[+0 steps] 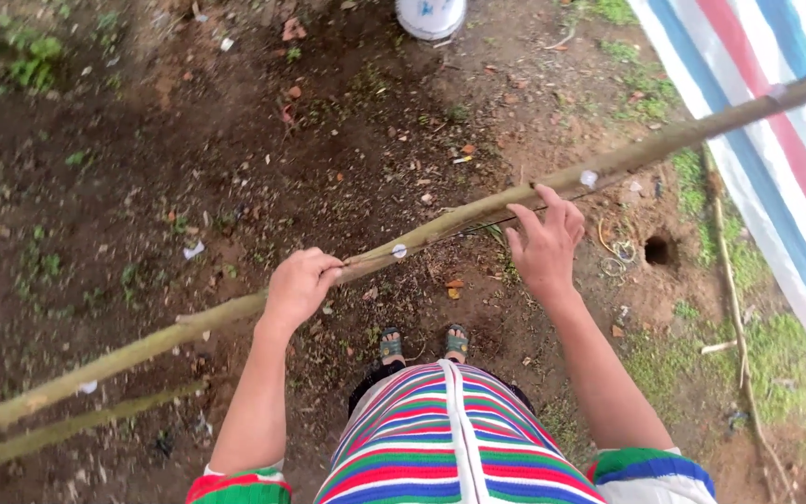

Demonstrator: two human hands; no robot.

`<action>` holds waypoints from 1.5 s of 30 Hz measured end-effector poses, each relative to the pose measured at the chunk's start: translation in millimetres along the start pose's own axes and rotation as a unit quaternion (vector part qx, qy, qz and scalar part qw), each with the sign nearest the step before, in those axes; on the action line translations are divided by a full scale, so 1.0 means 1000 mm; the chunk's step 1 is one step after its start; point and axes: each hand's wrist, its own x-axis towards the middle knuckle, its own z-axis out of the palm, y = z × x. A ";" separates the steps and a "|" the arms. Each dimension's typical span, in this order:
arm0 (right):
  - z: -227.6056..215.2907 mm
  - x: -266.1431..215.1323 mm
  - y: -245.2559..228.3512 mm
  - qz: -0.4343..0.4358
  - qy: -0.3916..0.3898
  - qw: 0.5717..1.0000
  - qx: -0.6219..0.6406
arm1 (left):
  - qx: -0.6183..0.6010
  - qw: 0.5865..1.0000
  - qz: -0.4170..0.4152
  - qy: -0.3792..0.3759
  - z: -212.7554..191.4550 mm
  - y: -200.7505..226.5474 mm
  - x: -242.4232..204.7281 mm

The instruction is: Securing a string of lights to a wooden beam structure using manual ties.

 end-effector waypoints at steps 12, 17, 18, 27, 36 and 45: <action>0.027 0.015 -0.091 -0.228 -0.089 0.961 0.127 | 0.036 0.985 -0.016 0.170 0.038 -0.041 -0.026; 0.041 0.015 -0.115 -0.266 -0.127 0.944 0.147 | 0.046 0.981 -0.035 0.184 0.036 -0.039 -0.041; 0.043 0.014 -0.120 -0.258 -0.138 0.943 0.159 | 0.055 0.979 -0.019 0.195 0.033 -0.041 -0.044; 0.066 -0.001 -0.185 -0.241 -0.145 0.954 0.106 | 0.066 0.969 0.045 0.233 0.026 -0.125 -0.043; 0.079 -0.066 -0.330 -0.163 -0.170 0.969 0.074 | 0.024 0.974 0.112 0.196 -0.011 -0.225 -0.104; 0.080 -0.079 -0.362 -0.117 -0.068 0.987 0.081 | -0.160 0.875 0.091 0.449 -0.080 -0.311 -0.259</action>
